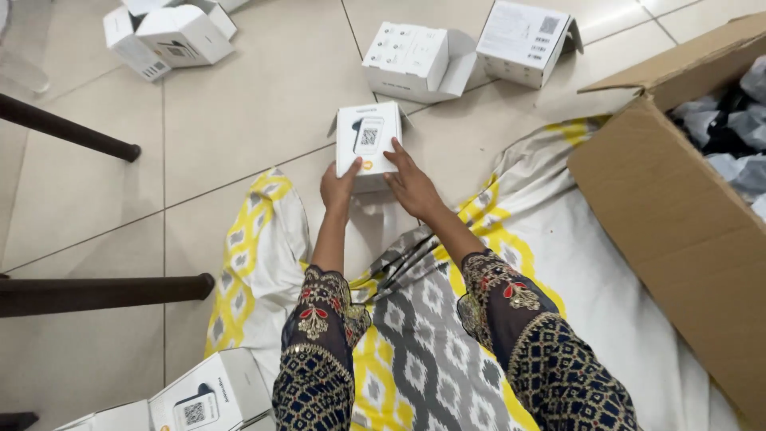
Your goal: The person packs electronic components and antennas into individual white boxes.
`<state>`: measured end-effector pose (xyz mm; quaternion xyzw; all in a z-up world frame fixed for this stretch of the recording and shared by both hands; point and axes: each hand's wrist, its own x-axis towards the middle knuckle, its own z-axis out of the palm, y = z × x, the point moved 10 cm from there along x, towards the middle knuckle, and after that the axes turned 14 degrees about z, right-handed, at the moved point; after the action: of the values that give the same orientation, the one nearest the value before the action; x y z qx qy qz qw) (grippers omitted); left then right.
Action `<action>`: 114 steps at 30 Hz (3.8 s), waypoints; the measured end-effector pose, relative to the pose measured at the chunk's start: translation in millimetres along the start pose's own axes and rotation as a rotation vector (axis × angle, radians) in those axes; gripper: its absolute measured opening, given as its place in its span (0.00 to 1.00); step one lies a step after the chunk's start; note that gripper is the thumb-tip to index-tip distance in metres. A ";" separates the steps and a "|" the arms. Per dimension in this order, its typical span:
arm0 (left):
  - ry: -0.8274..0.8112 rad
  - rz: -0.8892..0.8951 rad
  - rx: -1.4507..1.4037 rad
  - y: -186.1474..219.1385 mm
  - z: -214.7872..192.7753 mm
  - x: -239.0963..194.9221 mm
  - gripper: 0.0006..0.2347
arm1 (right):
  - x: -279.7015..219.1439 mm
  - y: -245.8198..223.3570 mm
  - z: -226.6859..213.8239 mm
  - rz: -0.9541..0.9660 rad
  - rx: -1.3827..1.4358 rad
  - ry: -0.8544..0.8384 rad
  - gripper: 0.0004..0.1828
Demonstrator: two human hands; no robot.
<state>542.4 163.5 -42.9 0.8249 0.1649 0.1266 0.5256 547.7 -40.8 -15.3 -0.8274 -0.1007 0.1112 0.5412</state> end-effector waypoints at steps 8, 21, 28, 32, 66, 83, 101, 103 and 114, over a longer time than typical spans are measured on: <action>-0.055 0.070 -0.150 85.9 3.7 -195.7 0.24 | -187.1 -73.5 -104.9 -0.007 0.125 0.260 0.33; 0.047 -0.066 -0.306 116.8 32.7 -578.7 0.24 | -544.1 -29.6 -166.8 0.263 0.154 0.555 0.34; 0.026 0.030 -0.159 85.6 36.4 -620.7 0.22 | -595.8 39.7 -168.4 0.367 0.285 0.514 0.33; -0.039 0.022 -0.092 52.0 43.1 -610.4 0.25 | -575.2 102.8 -162.6 0.473 0.264 0.374 0.30; -0.194 -0.052 -0.726 125.3 105.3 -482.6 0.20 | -556.0 32.2 -217.1 0.197 0.185 0.339 0.42; -0.332 -0.102 -1.014 132.3 122.5 -503.1 0.12 | -549.3 67.5 -230.8 0.176 0.221 0.451 0.19; -0.580 0.306 -1.666 232.7 71.2 -481.8 0.14 | -570.4 76.8 -257.3 0.483 0.084 0.612 0.22; -0.593 0.249 -1.750 229.2 66.6 -471.6 0.16 | -570.1 72.9 -255.8 0.449 0.030 0.610 0.23; 0.126 -0.584 -1.103 -96.7 104.4 -497.8 0.29 | -536.8 170.8 -225.4 0.483 0.233 0.473 0.36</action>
<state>114.1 -86.3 -191.9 0.3443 0.3245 0.0928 0.8761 109.0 -459.0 -44.0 -0.7629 0.2394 0.0521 0.5983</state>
